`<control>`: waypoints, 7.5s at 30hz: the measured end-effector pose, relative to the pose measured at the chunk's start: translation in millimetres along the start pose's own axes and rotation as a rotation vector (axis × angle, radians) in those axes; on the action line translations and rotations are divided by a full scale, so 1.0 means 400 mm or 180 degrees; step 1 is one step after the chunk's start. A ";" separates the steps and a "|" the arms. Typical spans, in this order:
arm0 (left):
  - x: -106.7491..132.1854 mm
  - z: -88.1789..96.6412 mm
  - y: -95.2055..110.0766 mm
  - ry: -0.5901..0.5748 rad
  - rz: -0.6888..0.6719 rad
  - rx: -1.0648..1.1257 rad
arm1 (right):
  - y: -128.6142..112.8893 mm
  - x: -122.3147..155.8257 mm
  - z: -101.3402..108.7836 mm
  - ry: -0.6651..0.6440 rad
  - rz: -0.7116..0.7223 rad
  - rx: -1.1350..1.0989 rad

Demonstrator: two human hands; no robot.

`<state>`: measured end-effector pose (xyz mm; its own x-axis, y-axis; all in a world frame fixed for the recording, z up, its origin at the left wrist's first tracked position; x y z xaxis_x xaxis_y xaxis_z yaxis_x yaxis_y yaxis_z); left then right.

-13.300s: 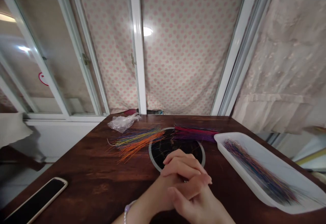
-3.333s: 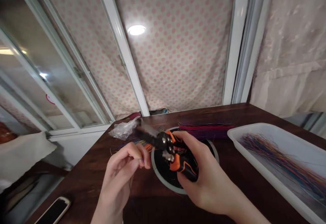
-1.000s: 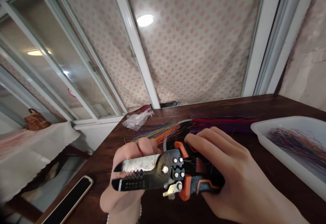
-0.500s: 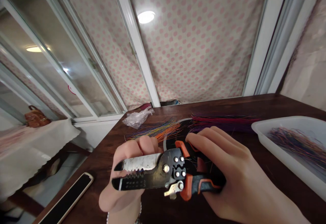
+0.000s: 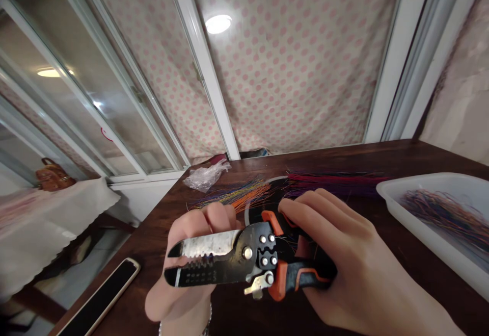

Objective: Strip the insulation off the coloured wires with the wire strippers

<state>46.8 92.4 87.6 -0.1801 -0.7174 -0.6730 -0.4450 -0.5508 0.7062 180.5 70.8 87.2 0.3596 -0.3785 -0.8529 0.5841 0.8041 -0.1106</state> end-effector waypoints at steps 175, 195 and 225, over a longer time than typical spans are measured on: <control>-0.007 -0.016 -0.008 -0.0078 -0.0280 0.0455 | -0.007 -0.008 -0.010 0.0033 -0.0050 -0.0024; -0.007 -0.011 -0.007 0.0002 -0.0313 0.0334 | -0.002 -0.004 -0.010 -0.0082 -0.0103 -0.0058; -0.009 0.007 0.014 0.0214 -0.0132 0.0231 | 0.055 0.093 -0.058 -0.0439 -0.0858 -0.0641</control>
<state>42.4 93.2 93.3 -0.1020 -0.7229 -0.6834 -0.5137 -0.5501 0.6585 189.7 85.1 41.1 0.3150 -0.6366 -0.7039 0.5213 0.7359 -0.4322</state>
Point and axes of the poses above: each hand's wrist, its own x-axis away from the middle knuckle, its own z-axis out of the back of the hand, y = z × x, the point moved 10 cm from there along -x, towards the middle knuckle, and after that the axes turned 3 degrees about y, right-handed, at the moved point
